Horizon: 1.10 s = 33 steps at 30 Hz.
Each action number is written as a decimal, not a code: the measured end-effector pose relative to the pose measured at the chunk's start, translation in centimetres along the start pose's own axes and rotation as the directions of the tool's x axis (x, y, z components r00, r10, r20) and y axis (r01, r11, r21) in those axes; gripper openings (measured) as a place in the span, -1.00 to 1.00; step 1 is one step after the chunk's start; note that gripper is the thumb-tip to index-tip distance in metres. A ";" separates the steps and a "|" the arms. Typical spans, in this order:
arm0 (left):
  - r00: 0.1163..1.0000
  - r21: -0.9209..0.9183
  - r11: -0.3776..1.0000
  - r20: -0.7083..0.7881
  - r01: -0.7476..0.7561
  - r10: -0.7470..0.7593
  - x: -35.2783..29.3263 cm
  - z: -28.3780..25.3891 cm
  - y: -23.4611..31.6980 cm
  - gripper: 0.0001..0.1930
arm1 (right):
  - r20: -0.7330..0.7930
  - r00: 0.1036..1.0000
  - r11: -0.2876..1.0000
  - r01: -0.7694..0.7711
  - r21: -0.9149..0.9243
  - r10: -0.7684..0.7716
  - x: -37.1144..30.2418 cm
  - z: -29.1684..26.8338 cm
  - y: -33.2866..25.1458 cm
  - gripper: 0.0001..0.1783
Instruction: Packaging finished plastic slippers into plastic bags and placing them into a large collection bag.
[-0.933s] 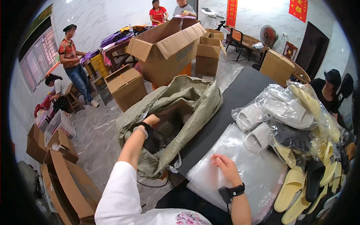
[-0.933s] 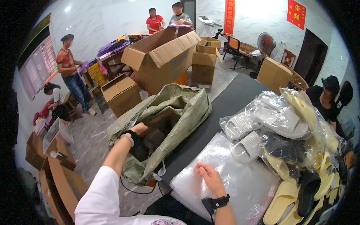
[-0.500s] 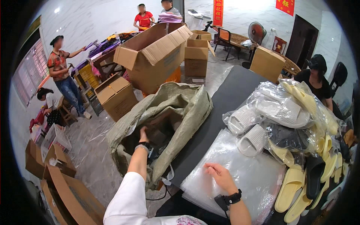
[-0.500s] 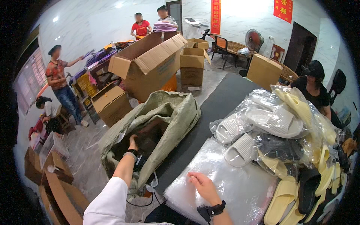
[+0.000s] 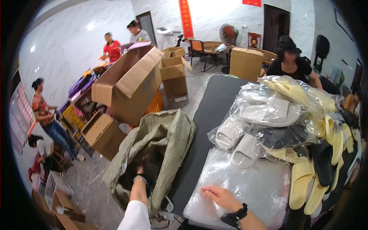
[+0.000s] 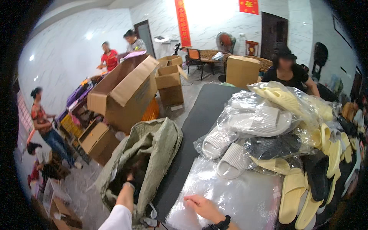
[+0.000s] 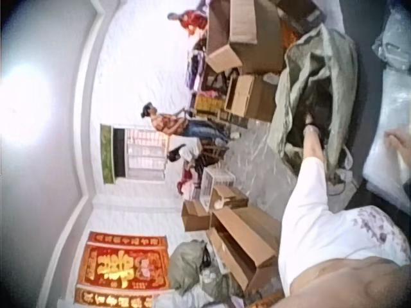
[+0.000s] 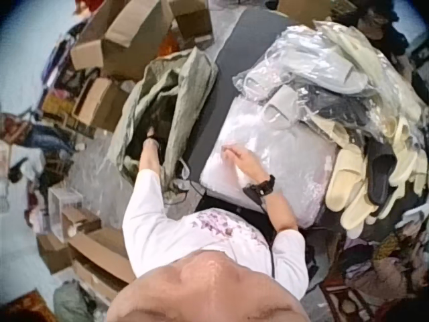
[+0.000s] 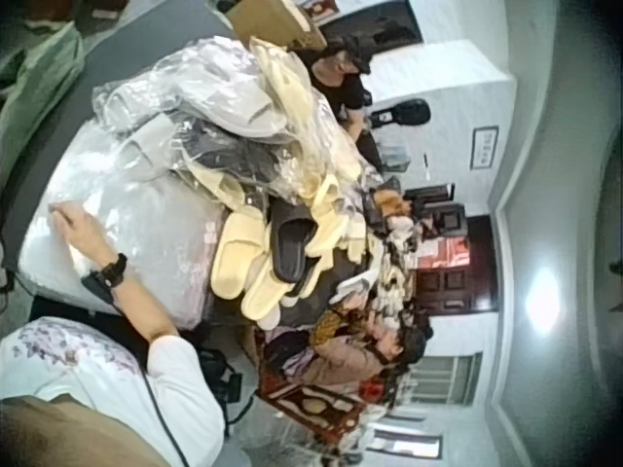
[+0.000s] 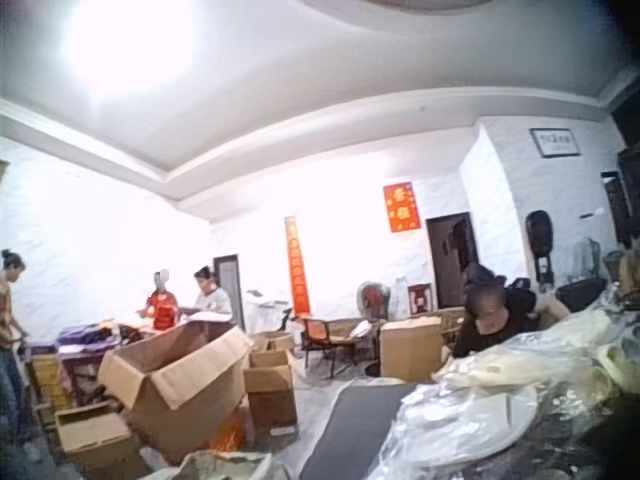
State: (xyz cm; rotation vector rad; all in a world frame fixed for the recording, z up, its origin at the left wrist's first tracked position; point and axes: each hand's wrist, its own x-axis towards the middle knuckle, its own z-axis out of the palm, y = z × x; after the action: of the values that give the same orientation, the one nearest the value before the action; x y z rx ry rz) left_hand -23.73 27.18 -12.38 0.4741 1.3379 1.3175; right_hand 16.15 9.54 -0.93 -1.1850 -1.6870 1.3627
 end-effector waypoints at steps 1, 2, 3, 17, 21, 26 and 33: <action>1.000 0.011 1.000 0.025 -0.002 0.002 0.1 0.2 -0.9 -0.36 | 0.018 1.000 1.000 -0.011 0.006 0.010 0.0 -0.2 0.2 -0.72; 0.999 0.023 1.000 0.042 -0.007 0.006 -0.1 -0.2 -2.0 -0.36 | 0.011 1.000 1.000 -0.015 -0.023 0.015 -0.2 -0.5 -0.2 -0.72; 0.998 0.032 0.999 0.059 -0.013 0.011 -0.1 0.3 -2.0 -0.36 | -0.014 1.000 1.000 -0.005 -0.017 0.005 -0.2 -0.6 0.0 -0.72; 0.994 0.088 0.996 0.113 0.001 -0.011 1.6 -0.7 -1.2 -0.37 | 0.038 0.998 0.999 -0.044 -0.029 0.045 -0.2 -0.8 -0.4 -0.67; 0.996 0.074 0.997 0.089 0.022 -0.028 1.4 0.3 -2.5 -0.37 | 0.035 0.999 1.000 -0.026 -0.010 0.026 -0.1 -0.6 0.2 -0.66; 0.997 0.055 0.998 0.068 0.038 -0.042 1.5 -0.6 -2.1 -0.38 | 0.028 1.000 0.999 -0.011 -0.032 0.011 -0.4 -0.6 0.3 -0.66; 0.998 0.040 0.998 0.024 0.055 -0.056 1.2 -4.2 -5.2 -0.38 | 0.040 0.999 0.999 0.012 0.036 -0.013 -0.1 -0.2 0.7 -0.67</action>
State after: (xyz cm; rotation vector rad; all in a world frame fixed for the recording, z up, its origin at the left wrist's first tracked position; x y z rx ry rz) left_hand -25.62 24.97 -18.48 0.4760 1.3485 1.2380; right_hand 16.57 9.55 -1.52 -1.1323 -1.6885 1.4119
